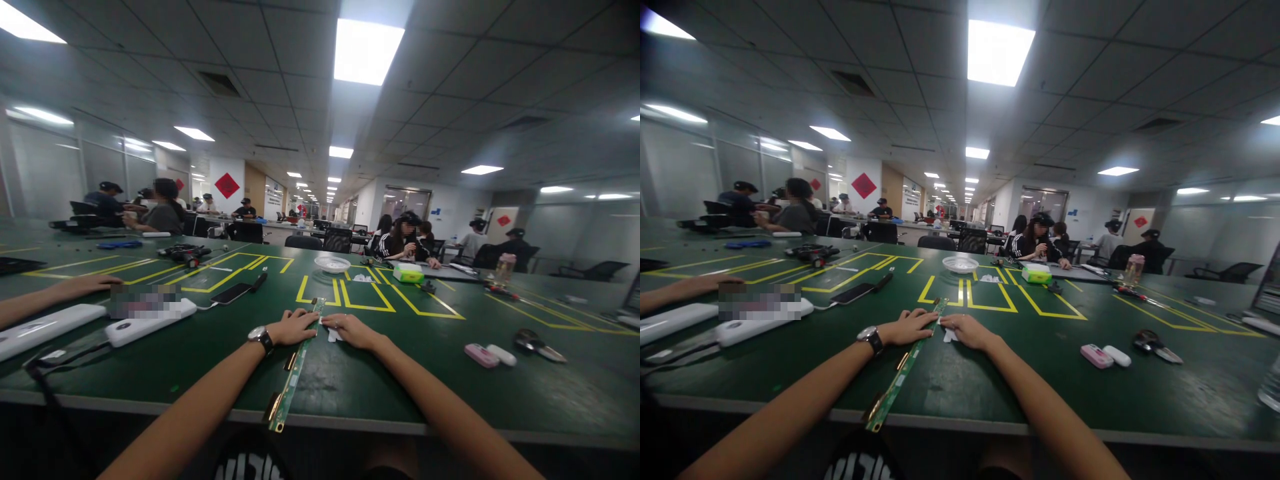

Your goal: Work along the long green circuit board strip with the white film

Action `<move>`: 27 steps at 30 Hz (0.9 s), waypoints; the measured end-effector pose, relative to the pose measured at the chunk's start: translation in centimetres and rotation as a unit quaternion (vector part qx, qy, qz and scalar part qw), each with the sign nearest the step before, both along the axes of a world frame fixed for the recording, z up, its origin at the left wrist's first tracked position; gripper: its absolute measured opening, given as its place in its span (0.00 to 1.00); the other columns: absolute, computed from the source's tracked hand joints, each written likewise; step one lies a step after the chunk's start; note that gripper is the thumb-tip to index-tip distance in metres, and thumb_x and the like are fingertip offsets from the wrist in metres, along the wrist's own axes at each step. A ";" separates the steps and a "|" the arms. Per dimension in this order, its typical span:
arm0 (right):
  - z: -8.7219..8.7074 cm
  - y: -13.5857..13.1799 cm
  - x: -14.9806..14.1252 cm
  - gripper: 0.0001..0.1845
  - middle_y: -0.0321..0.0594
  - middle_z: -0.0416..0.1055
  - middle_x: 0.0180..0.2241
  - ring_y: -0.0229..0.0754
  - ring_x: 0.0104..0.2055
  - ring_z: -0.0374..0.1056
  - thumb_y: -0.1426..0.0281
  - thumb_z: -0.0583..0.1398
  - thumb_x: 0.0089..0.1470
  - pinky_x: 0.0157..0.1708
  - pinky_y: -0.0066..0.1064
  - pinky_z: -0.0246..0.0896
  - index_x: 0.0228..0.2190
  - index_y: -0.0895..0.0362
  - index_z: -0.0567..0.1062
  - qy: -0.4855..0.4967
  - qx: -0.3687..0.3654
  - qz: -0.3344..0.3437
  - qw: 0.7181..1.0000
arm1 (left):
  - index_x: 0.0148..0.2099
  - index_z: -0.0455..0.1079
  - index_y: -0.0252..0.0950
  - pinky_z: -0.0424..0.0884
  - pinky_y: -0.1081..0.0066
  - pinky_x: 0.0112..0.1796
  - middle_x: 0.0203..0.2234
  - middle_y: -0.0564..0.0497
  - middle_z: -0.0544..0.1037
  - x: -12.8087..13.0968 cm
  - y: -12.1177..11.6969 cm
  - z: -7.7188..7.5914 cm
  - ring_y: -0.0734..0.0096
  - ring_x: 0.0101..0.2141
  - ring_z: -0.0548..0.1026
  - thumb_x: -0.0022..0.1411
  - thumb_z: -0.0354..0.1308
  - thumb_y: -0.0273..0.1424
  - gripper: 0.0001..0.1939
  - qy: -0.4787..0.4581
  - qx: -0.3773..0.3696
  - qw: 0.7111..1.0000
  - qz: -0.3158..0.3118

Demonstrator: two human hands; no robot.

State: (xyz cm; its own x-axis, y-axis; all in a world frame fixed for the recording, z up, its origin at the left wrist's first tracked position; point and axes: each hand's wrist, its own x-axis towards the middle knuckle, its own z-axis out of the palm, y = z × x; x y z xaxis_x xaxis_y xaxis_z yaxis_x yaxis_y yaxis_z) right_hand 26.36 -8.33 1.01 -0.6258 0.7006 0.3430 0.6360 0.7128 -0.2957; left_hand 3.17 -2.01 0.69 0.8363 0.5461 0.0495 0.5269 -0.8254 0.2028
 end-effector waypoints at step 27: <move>0.7 1.1 9.7 0.21 0.41 0.72 0.47 0.47 0.51 0.64 0.64 0.44 0.62 0.53 0.42 0.53 0.40 0.52 0.76 -0.141 -0.023 -0.423 0.895 | 0.62 0.55 0.42 0.59 0.59 0.48 0.56 0.48 0.65 -0.1 0.2 1.1 0.59 0.53 0.62 0.70 0.37 0.39 0.21 -0.112 0.094 0.987 0.071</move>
State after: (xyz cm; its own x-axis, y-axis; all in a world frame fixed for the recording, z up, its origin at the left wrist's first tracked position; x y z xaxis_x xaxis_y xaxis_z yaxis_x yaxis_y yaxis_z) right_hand 36.11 -7.28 1.74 0.0792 0.9737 0.2136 0.9961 -0.0687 -0.0561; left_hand 3.09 -1.84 1.78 0.7091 0.6203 0.3353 0.5989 -0.7808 0.1779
